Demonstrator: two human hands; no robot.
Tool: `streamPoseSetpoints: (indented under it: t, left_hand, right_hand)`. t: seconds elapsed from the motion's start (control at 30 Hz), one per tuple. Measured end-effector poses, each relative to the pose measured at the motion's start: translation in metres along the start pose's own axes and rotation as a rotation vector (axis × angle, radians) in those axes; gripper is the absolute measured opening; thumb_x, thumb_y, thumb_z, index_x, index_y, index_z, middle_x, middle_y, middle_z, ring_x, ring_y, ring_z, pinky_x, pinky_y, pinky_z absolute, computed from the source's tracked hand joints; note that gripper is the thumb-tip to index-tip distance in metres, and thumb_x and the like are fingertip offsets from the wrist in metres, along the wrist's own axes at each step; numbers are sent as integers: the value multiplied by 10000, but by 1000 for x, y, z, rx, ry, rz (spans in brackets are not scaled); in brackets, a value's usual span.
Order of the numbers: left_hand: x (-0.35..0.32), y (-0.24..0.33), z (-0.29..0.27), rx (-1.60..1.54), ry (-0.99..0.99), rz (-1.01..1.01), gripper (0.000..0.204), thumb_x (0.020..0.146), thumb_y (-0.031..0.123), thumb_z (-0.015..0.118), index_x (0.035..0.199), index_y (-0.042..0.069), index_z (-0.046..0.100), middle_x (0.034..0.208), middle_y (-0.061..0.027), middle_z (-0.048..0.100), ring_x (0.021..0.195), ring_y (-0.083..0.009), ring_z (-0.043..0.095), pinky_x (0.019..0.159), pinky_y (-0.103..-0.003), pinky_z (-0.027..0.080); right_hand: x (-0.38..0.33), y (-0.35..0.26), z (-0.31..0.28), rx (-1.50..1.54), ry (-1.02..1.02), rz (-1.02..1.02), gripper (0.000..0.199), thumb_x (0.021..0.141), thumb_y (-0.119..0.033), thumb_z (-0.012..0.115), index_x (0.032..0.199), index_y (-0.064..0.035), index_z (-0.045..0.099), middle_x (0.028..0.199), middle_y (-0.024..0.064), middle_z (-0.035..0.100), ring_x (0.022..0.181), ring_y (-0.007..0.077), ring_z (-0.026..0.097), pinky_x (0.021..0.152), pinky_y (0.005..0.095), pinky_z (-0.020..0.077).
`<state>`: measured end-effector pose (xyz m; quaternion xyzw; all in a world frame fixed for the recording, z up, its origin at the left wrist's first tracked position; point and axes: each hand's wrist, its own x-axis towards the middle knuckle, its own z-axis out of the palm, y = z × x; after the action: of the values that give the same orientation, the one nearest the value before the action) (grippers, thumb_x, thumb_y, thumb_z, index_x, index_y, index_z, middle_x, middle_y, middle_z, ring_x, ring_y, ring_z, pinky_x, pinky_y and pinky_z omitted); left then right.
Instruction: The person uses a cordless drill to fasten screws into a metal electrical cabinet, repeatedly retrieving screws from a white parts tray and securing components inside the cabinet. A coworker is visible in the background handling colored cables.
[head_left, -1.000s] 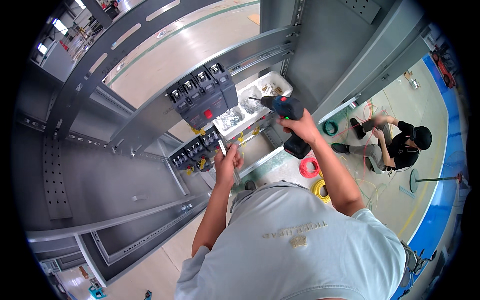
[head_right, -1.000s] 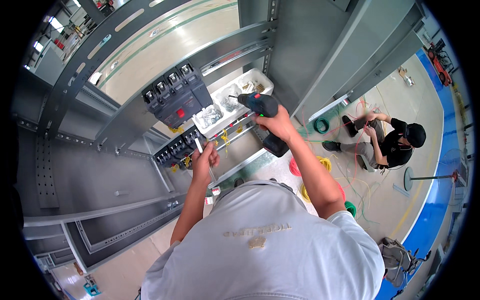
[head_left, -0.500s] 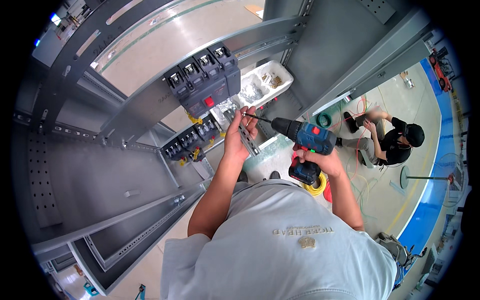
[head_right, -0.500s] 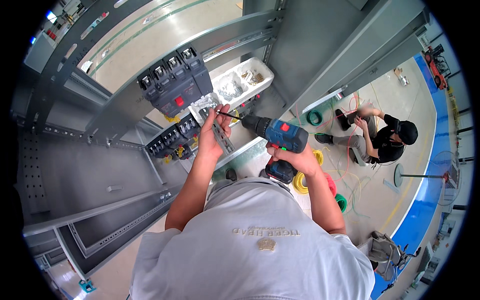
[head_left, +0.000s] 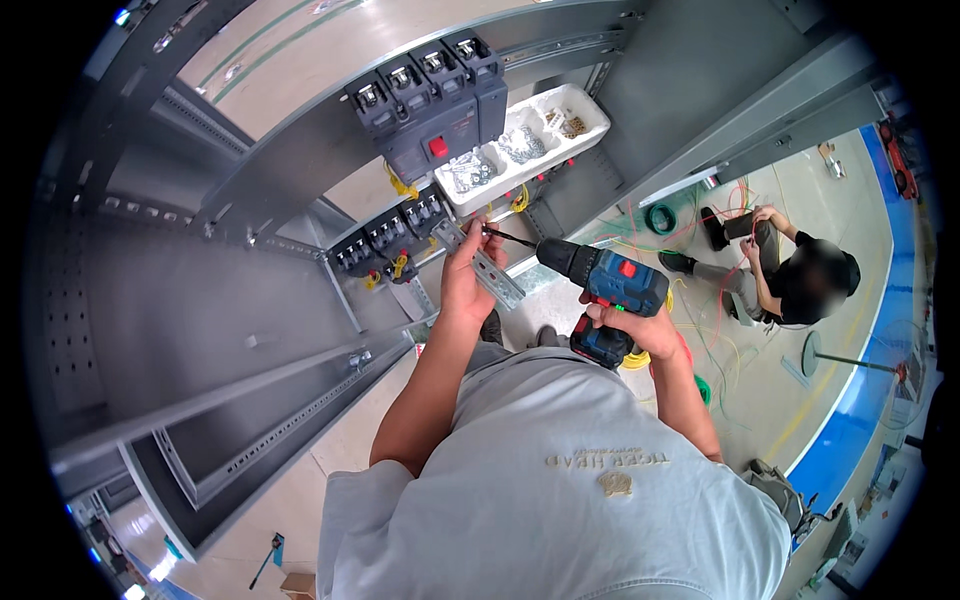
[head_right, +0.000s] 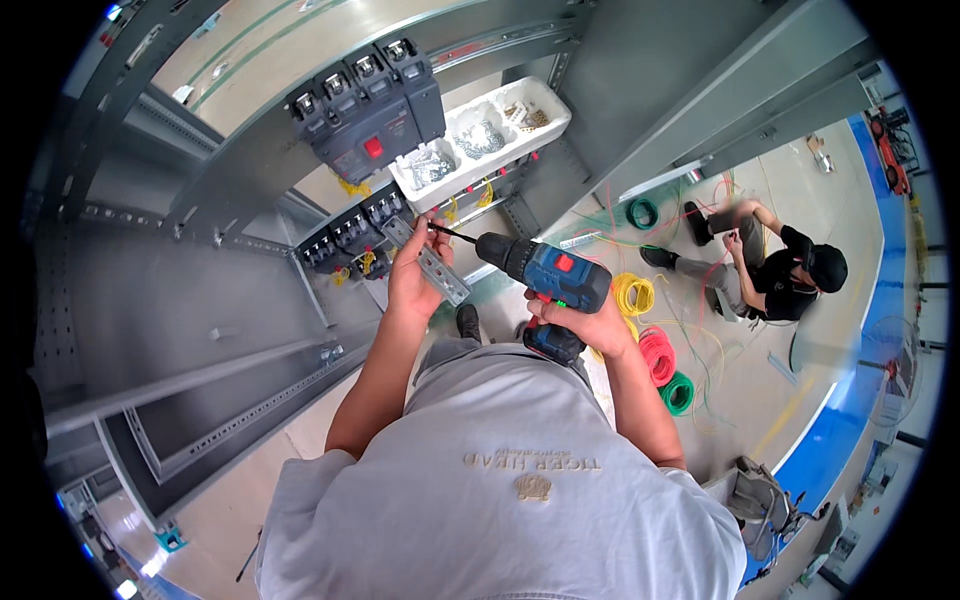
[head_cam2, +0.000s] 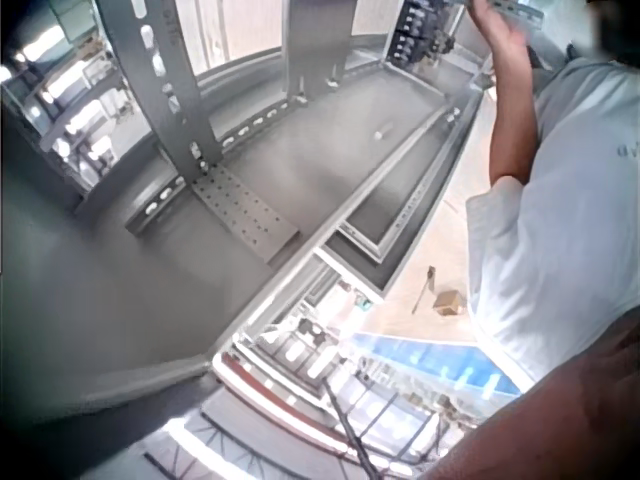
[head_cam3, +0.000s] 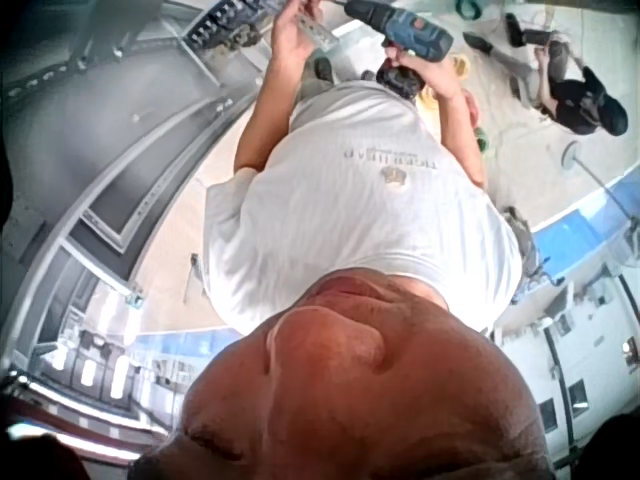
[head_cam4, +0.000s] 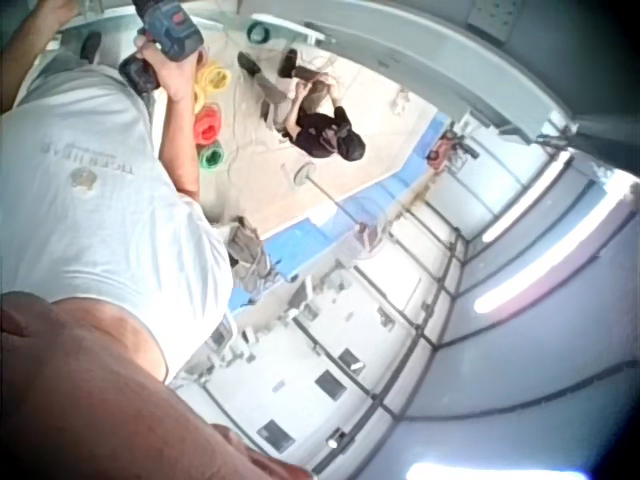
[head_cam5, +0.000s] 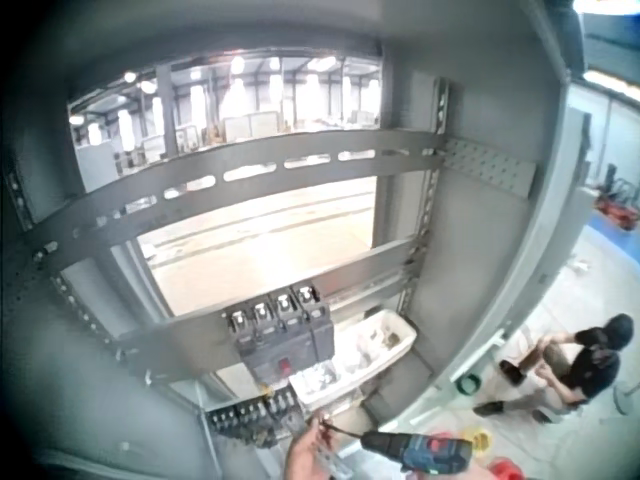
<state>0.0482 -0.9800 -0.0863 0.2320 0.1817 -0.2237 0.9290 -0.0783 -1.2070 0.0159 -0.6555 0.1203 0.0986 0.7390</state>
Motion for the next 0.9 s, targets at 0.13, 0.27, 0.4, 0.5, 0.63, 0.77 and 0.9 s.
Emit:
streamPoseSetpoints:
  t: [0.13, 0.27, 0.4, 0.5, 0.63, 0.77, 0.9]
  left_hand:
    - [-20, -4, 2, -48, -18, 68, 152, 967, 141, 697, 1108, 87, 677, 998, -39, 660, 840, -106, 611, 671, -243, 499]
    - [-40, -16, 2, -73, -6, 162, 174, 971, 115, 683, 1137, 74, 652, 1024, -51, 653, 844, -121, 621, 667, -254, 514]
    - [-70, -29, 6, -39, 10, 238, 183, 981, 116, 666, 1156, 72, 635, 1040, -62, 656, 855, -136, 635, 659, -268, 531]
    - [-87, -42, 3, -32, 19, 266, 167, 990, 127, 658, 1142, 63, 631, 1063, -80, 670, 855, -144, 646, 653, -272, 534]
    - [-110, -59, 3, -5, 74, 305, 160, 991, 151, 665, 1116, 55, 638, 1075, -82, 682, 878, -138, 654, 695, -273, 555]
    - [-128, -72, 2, -37, 109, 318, 188, 985, 163, 677, 1134, 53, 642, 1078, -75, 683, 900, -129, 657, 748, -270, 576]
    - [-135, -77, 2, -15, 81, 337, 222, 977, 145, 687, 1165, 38, 639, 1050, -79, 675, 908, -132, 655, 758, -262, 577]
  right_hand:
    - [-14, -1, -7, -11, 2, 23, 258, 779, -23, 790, 1014, -6, 684, 904, 69, 720, 809, 141, 688, 728, 312, 573]
    - [-22, -1, -22, -10, -86, -5, 283, 777, -40, 799, 1035, -7, 687, 929, 68, 725, 819, 138, 688, 736, 315, 574]
    - [-34, 6, -37, -38, -137, -4, 301, 784, -63, 796, 1063, -16, 692, 949, 62, 730, 835, 139, 686, 749, 318, 571]
    - [-41, 17, -47, -71, -195, -50, 295, 817, -41, 769, 1098, -37, 677, 985, 72, 712, 757, 116, 646, 704, 301, 555]
    - [-53, 25, -57, -39, -233, -30, 281, 815, -58, 778, 1079, -46, 685, 977, 67, 713, 729, 106, 628, 686, 290, 540]
    - [-64, 26, -65, -40, -269, -3, 292, 810, -81, 789, 1081, -25, 693, 957, 63, 724, 771, 111, 655, 712, 301, 554]
    - [-72, 27, -68, -39, -264, 8, 305, 796, -100, 801, 1073, -17, 702, 940, 59, 732, 809, 124, 677, 738, 309, 563]
